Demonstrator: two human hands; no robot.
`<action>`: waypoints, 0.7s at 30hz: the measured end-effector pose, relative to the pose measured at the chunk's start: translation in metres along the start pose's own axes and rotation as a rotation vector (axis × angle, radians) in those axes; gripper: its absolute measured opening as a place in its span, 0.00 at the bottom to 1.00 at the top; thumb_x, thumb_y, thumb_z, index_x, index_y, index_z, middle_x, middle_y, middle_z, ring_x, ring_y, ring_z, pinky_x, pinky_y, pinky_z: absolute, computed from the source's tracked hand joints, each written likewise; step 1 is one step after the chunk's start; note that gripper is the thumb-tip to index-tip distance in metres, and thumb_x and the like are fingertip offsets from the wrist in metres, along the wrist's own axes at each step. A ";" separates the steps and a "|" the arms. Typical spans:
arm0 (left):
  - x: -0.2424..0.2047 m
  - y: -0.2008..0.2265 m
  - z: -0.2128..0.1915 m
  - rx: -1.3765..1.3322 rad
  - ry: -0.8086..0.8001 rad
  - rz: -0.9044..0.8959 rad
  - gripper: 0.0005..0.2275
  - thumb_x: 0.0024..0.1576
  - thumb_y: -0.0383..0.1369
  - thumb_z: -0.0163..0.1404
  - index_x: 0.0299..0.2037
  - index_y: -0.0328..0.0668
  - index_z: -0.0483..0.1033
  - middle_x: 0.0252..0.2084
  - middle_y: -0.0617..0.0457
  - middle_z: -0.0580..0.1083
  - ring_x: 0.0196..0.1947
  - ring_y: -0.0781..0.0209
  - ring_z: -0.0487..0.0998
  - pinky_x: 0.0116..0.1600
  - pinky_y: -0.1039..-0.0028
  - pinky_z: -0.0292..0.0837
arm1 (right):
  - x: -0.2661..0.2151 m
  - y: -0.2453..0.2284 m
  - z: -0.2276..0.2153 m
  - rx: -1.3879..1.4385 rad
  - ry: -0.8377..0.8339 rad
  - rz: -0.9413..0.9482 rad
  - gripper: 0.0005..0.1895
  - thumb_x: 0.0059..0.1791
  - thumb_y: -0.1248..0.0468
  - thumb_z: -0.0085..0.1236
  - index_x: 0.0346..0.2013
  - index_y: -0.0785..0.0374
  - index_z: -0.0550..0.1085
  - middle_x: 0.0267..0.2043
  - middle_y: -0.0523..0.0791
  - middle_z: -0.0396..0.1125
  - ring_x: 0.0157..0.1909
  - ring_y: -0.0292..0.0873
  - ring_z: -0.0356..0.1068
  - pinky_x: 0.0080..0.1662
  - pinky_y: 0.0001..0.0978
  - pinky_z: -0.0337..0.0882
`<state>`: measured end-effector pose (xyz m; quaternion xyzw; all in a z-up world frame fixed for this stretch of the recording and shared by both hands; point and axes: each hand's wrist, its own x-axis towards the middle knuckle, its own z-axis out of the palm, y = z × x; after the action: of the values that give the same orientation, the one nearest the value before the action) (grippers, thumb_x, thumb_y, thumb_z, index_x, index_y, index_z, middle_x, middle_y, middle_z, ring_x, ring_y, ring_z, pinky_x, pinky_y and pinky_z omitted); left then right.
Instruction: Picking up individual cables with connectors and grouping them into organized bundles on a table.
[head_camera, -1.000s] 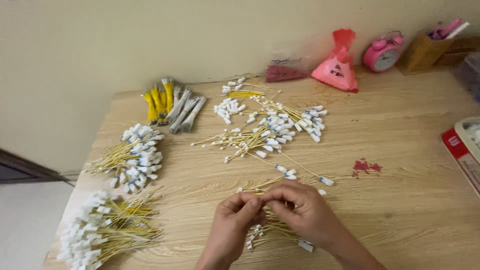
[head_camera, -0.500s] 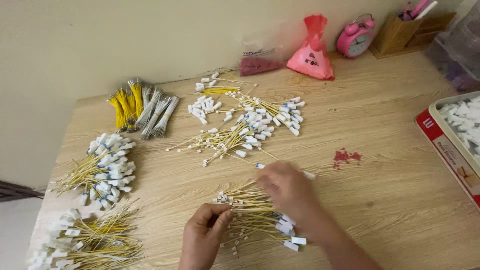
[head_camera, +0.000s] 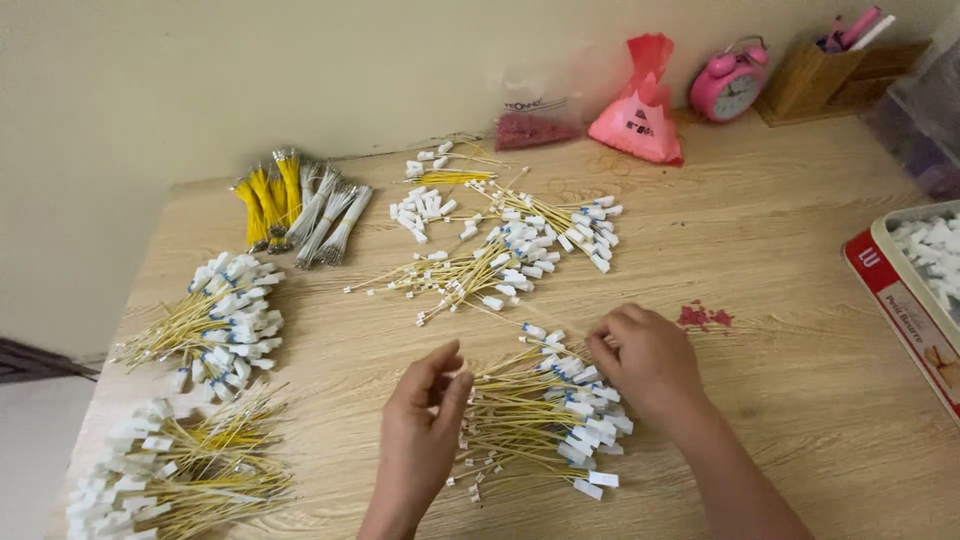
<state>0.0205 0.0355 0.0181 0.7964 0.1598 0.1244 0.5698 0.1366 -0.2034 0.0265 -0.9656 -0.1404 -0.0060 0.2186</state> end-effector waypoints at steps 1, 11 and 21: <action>0.002 0.004 0.003 -0.001 0.008 0.000 0.16 0.58 0.30 0.55 0.57 0.40 0.76 0.42 0.54 0.80 0.34 0.70 0.78 0.37 0.78 0.77 | -0.007 -0.006 -0.004 0.000 -0.001 -0.008 0.08 0.47 0.57 0.59 0.33 0.57 0.80 0.38 0.43 0.73 0.42 0.47 0.73 0.44 0.44 0.72; -0.002 -0.013 -0.006 -0.218 -0.093 -0.088 0.10 0.58 0.27 0.55 0.48 0.33 0.83 0.31 0.50 0.82 0.31 0.67 0.81 0.38 0.76 0.78 | -0.049 -0.015 -0.030 0.330 -0.016 -0.214 0.08 0.46 0.59 0.60 0.36 0.59 0.77 0.35 0.42 0.73 0.37 0.45 0.75 0.41 0.39 0.74; -0.008 -0.089 -0.003 -0.381 0.095 -0.135 0.08 0.59 0.24 0.56 0.46 0.26 0.80 0.33 0.47 0.79 0.30 0.64 0.79 0.35 0.73 0.76 | -0.026 0.098 -0.016 0.040 0.084 0.419 0.13 0.48 0.52 0.62 0.43 0.53 0.81 0.43 0.45 0.75 0.44 0.47 0.75 0.48 0.39 0.73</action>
<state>0.0026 0.0615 -0.0650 0.6547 0.2132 0.1514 0.7092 0.1391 -0.3025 -0.0021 -0.9681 0.0724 0.0023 0.2398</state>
